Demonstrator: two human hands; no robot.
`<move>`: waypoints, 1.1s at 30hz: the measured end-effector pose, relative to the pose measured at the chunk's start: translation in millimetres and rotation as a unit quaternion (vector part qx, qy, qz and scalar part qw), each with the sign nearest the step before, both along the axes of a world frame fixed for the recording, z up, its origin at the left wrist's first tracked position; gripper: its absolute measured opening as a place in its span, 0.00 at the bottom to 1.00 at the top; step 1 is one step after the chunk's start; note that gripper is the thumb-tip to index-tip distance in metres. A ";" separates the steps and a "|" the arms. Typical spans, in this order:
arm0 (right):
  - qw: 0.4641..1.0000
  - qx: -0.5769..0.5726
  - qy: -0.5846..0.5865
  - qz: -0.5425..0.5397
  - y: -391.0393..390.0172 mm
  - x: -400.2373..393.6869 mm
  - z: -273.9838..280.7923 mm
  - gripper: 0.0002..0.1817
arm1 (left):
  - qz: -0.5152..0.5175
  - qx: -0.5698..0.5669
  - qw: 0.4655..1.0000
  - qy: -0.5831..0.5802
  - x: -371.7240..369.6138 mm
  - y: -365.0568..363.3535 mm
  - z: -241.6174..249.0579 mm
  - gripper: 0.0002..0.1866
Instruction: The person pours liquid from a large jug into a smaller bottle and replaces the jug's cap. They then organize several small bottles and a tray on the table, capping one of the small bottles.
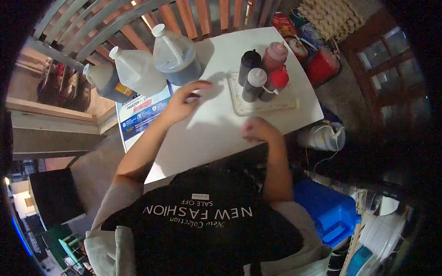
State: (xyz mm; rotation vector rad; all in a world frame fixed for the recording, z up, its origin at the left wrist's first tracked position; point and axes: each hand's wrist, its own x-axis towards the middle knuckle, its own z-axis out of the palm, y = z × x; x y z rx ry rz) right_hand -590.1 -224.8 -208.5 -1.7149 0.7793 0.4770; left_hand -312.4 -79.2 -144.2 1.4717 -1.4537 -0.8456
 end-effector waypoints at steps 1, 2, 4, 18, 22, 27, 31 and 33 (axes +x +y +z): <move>0.970 -0.172 -0.151 0.081 16.4 22.4 -28.3 0.15 | 0.021 -0.002 1.000 0.018 14.6 20.7 0.3 0.27; 0.948 -0.105 -0.295 -0.052 46.0 47.4 -20.8 0.26 | 0.066 -0.003 0.996 0.053 26.8 38.7 -4.3 0.26; 0.894 -0.175 -0.402 -0.097 81.2 109.5 -27.1 0.42 | 0.100 -0.005 0.991 0.086 46.8 67.1 -13.6 0.26; 0.961 -0.225 -0.157 -0.021 50.5 63.9 26.4 0.46 | 0.062 0.010 0.995 0.083 32.3 24.4 -37.3 0.49; 0.931 -0.301 -0.065 -0.196 -20.9 -53.5 1.8 0.44 | 0.002 0.038 0.996 0.082 -10.7 -54.5 -48.3 0.67; 0.855 -0.372 -0.139 -0.335 -87.6 -84.1 9.0 0.43 | -0.073 0.015 0.979 0.192 -42.6 -145.2 -81.7 0.81; 0.812 -0.385 -0.232 -0.371 -130.5 -55.6 -32.8 0.42 | -0.093 0.040 0.970 0.222 -56.5 -172.3 -93.5 0.78; 0.816 -0.374 -0.245 -0.367 -139.9 -40.6 -45.6 0.42 | -0.084 0.050 0.986 0.135 -47.1 -172.5 -105.0 0.76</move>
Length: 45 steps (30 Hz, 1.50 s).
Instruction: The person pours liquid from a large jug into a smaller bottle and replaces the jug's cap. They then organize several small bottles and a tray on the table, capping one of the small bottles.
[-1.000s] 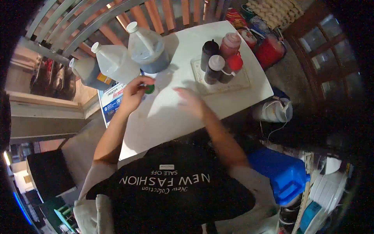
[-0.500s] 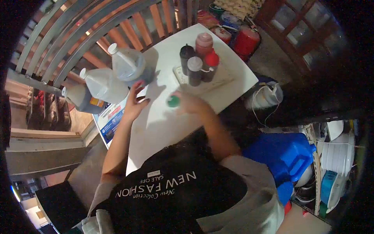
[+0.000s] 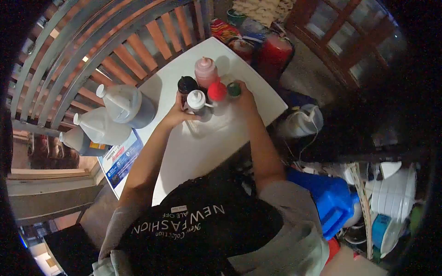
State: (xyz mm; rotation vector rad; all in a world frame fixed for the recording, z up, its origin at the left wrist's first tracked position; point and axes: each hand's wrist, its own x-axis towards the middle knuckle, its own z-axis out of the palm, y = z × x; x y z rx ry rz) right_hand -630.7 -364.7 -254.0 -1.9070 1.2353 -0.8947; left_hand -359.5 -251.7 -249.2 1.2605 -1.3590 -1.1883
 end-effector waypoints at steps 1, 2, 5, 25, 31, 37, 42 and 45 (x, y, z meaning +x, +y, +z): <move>1.000 0.004 -0.009 0.008 -1.6 8.0 -5.5 0.42 | -0.010 -0.005 1.000 0.012 -2.8 3.1 9.9 0.75; 1.000 0.010 -0.013 0.018 -1.9 13.4 -6.0 0.42 | -0.001 0.001 1.000 0.009 -0.5 3.9 13.2 0.75; 0.997 0.023 -0.039 0.056 -4.8 12.8 2.1 0.44 | -0.034 0.048 0.998 0.017 8.5 8.8 21.0 0.73; 0.978 0.086 0.179 -0.061 -71.3 -46.7 -33.7 0.20 | 0.337 0.153 0.886 -0.279 1.9 40.8 -6.6 0.28; 0.964 -0.021 0.240 -0.110 -54.9 -17.9 -38.7 0.22 | 0.317 0.209 0.877 -0.295 -15.7 37.2 -36.1 0.23; 0.930 0.010 0.348 -0.118 -41.7 -14.8 -25.3 0.24 | 0.342 0.236 0.875 -0.248 -29.2 49.6 -26.5 0.19; 0.953 -0.059 0.281 -0.095 -23.4 -12.7 -48.1 0.26 | 0.398 0.160 0.858 -0.283 -19.6 79.6 -57.9 0.19; 0.951 -0.034 0.293 -0.087 -9.9 -1.3 -37.2 0.25 | 0.412 0.155 0.856 -0.271 -18.9 101.7 -50.0 0.19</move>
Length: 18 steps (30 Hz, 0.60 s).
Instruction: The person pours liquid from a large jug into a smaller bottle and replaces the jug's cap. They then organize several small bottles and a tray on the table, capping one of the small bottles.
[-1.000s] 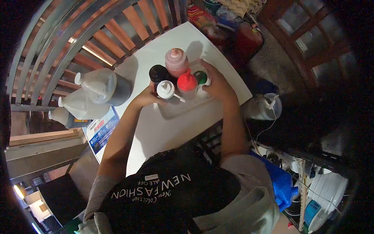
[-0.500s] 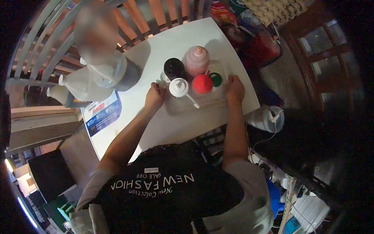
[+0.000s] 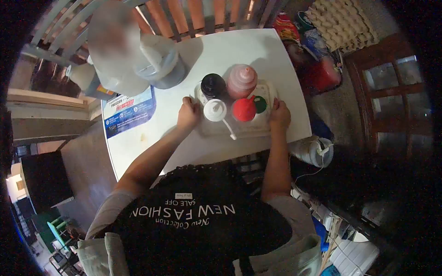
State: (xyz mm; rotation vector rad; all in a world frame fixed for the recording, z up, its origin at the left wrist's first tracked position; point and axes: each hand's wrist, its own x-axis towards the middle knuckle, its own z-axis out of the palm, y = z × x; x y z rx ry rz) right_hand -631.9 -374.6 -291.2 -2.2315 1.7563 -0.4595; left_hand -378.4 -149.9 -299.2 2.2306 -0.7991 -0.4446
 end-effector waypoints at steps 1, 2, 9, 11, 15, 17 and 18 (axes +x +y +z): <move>1.000 0.000 0.001 0.006 7.5 4.3 5.9 0.25 | 0.006 0.000 1.000 0.001 -0.1 9.8 6.1 0.19; 1.000 0.019 -0.021 0.008 16.4 10.2 13.3 0.25 | 0.008 -0.013 1.000 0.009 0.8 20.6 13.7 0.19; 0.992 0.015 -0.056 0.112 84.8 61.2 40.2 0.24 | 0.080 -0.048 0.993 0.069 18.9 121.9 60.3 0.23; 0.988 0.011 -0.075 0.138 113.1 81.7 44.7 0.24 | 0.109 -0.058 0.992 0.038 28.6 157.5 59.0 0.23; 0.971 0.012 -0.123 0.203 186.0 134.8 61.5 0.24 | 0.181 -0.086 0.978 0.051 46.6 248.4 64.7 0.20; 0.964 0.026 -0.117 0.238 224.6 163.1 69.8 0.24 | 0.236 -0.062 0.967 0.076 52.9 295.7 87.1 0.22; 0.959 0.038 -0.107 0.259 246.0 177.3 71.6 0.24 | 0.266 -0.066 0.958 0.081 57.4 321.9 84.6 0.23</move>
